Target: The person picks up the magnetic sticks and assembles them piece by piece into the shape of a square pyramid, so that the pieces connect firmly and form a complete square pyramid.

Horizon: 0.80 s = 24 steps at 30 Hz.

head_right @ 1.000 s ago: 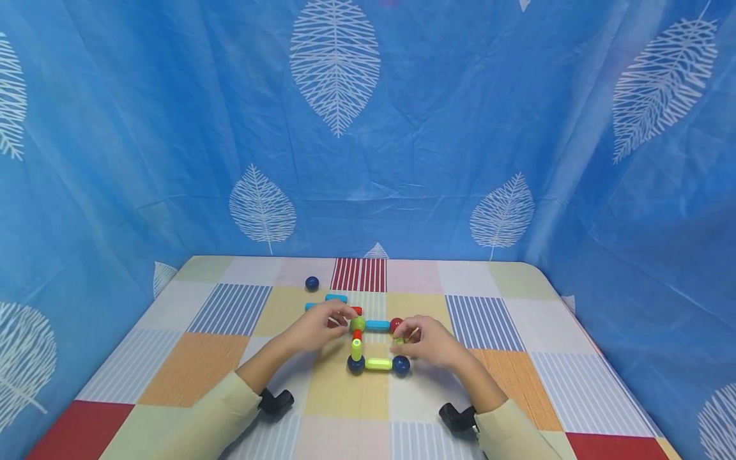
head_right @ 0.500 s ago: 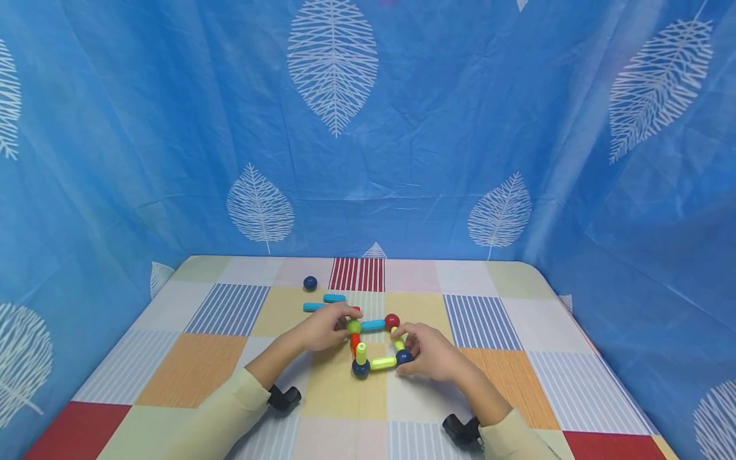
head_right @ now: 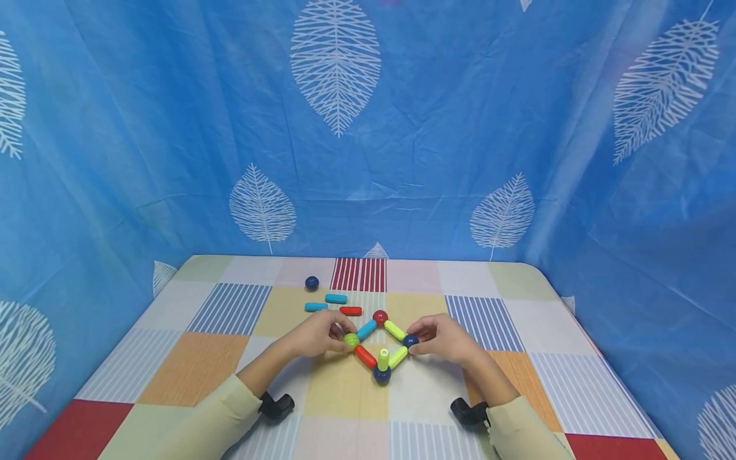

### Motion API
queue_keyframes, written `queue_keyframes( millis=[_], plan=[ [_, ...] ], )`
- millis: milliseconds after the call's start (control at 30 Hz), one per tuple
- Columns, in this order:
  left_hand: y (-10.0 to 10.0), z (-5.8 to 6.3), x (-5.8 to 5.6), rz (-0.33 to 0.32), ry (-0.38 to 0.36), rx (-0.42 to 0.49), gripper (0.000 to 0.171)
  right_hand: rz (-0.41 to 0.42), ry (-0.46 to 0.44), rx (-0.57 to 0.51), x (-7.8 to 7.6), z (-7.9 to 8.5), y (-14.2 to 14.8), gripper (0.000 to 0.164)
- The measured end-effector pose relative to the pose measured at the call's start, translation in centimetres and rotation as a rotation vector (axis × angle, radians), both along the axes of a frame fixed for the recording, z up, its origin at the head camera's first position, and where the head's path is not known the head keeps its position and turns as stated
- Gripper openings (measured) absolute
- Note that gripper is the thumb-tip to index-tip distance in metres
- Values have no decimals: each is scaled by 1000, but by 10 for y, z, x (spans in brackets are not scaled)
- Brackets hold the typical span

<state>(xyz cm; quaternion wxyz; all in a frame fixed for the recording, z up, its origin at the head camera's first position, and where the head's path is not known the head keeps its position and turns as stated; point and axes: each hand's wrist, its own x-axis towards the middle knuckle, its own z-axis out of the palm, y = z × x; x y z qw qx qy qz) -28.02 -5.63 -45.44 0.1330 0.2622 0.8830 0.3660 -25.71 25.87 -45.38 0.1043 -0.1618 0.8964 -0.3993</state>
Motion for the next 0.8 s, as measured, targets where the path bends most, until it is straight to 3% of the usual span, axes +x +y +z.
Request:
queue_keyframes(
  millis=[467,700,800],
  plan=[
    [-5,1,-1,-11,-5,37,26,-28,-52,-66,1,-2,1,33],
    [-14,7,-13,57,-2,67,24,-37,-71,-68,1,-2,1,35],
    [-19,9,-20,106,40,76,23,-35,-77,-73,1,-2,1,35]
  ],
)
